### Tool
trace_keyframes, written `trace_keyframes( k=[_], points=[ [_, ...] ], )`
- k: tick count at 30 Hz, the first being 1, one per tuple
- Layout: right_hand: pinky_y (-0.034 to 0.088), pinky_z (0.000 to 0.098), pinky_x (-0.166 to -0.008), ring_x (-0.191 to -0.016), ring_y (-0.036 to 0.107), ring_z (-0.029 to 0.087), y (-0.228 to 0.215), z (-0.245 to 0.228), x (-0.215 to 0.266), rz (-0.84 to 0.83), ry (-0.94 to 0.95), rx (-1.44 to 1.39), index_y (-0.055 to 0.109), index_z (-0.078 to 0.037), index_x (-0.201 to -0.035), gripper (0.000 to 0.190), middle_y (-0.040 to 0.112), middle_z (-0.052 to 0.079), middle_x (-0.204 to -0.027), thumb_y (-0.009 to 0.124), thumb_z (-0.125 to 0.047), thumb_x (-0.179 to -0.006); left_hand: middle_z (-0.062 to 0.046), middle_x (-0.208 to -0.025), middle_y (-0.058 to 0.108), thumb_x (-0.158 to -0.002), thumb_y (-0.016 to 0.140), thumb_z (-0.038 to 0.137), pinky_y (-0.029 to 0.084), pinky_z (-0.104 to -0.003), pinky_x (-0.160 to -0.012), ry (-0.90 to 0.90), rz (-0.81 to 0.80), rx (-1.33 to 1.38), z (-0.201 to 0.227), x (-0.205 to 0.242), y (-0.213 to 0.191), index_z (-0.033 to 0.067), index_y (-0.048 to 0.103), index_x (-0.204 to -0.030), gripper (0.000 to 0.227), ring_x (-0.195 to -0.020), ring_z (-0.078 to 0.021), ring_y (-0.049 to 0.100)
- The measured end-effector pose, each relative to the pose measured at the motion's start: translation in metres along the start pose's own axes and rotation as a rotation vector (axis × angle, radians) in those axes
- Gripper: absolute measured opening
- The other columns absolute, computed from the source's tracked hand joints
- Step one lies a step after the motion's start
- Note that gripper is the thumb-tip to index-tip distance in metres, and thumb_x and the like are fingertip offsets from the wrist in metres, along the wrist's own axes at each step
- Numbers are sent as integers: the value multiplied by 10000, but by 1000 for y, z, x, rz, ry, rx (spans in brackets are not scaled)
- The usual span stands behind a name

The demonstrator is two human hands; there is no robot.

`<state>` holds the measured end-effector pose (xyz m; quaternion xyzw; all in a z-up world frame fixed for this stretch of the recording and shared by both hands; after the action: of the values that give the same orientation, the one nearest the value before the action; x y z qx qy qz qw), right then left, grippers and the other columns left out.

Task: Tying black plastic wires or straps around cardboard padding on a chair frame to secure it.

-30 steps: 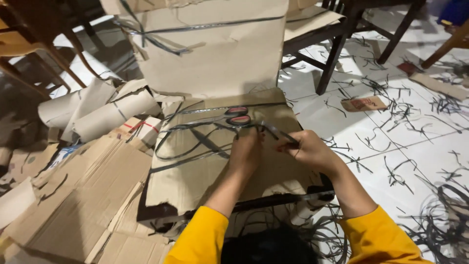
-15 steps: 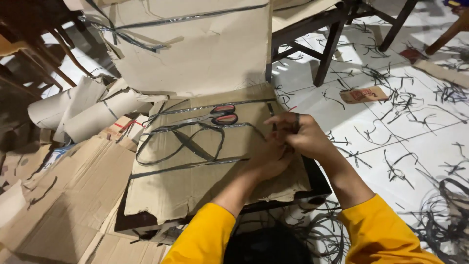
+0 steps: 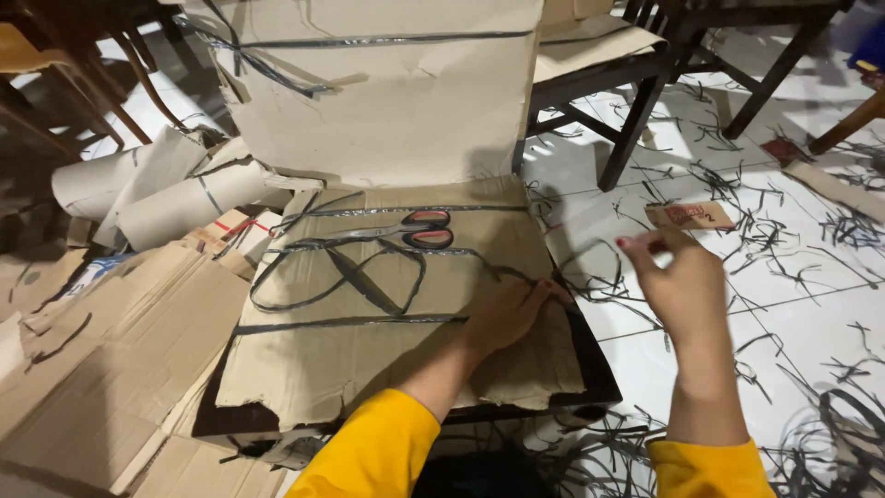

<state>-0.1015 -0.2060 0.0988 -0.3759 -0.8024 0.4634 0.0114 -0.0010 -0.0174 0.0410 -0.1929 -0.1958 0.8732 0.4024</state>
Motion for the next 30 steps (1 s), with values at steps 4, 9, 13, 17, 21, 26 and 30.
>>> trace_keyframes(
  k=[4,9,13,17,21,26,30],
  points=[
    [484,403,-663,-621,609,242,-6,-23,25,-17,-42,11,766,-152,-1163,291,757,22,-1089,724,-349,-953,-99,-1104,775,-1091,280,343,503,-360,-931,40,-49,70,-41,-11,16,228,762,-1081,496,-1037,-282,720],
    [623,425,-606,-801,734,380,35,-51,41,-196,-509,-226,785,-106,-1029,160,774,139,-918,740,-87,-876,42,-464,459,-1072,364,415,314,-289,-412,-87,-1,-82,-62,-27,29,188,538,-603,549,-374,-116,410],
    [613,385,-728,-815,756,293,46,-30,35,-214,-392,-284,812,-141,-953,85,784,80,-857,743,-159,-906,44,-507,513,-1065,448,372,369,-234,-469,-97,71,-86,-26,-6,3,157,651,-659,502,-442,-72,446],
    [598,411,-780,-827,761,304,52,-10,46,-305,-277,-303,828,-140,-929,117,796,96,-829,741,-90,-871,-266,-909,721,-902,712,330,458,-512,-955,15,289,-100,-28,-8,-3,-20,743,-965,357,-942,-463,666],
    [578,391,-855,-901,761,277,59,-12,46,-364,-118,-292,806,-195,-1004,170,803,49,-881,761,-150,-847,-30,-840,761,-838,798,355,564,-380,-850,-30,346,-43,-33,-11,5,172,786,-908,196,-896,-255,743],
    [567,440,-824,-912,717,318,78,-14,28,-337,-145,-16,695,-191,-1080,238,716,79,-872,731,-307,-875,20,-755,754,-818,812,334,566,-321,-802,119,410,-13,-8,-2,-5,252,800,-814,83,-812,-161,740],
    [516,421,-761,-819,645,316,88,-6,27,-175,-566,97,723,-142,-996,103,589,80,-771,689,-214,-930,16,-737,735,-855,786,299,551,-296,-770,104,492,111,-13,-5,0,233,791,-814,78,-773,-89,697]
  ],
)
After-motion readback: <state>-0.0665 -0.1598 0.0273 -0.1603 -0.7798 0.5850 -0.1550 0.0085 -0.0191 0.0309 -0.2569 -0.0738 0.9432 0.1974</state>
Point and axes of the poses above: each hand's wrist, its own x-axis away from the middle knuckle, its own y-axis out of the palm, z = x × y, the point moved 2 cm from there along -x, towards the middle knuckle
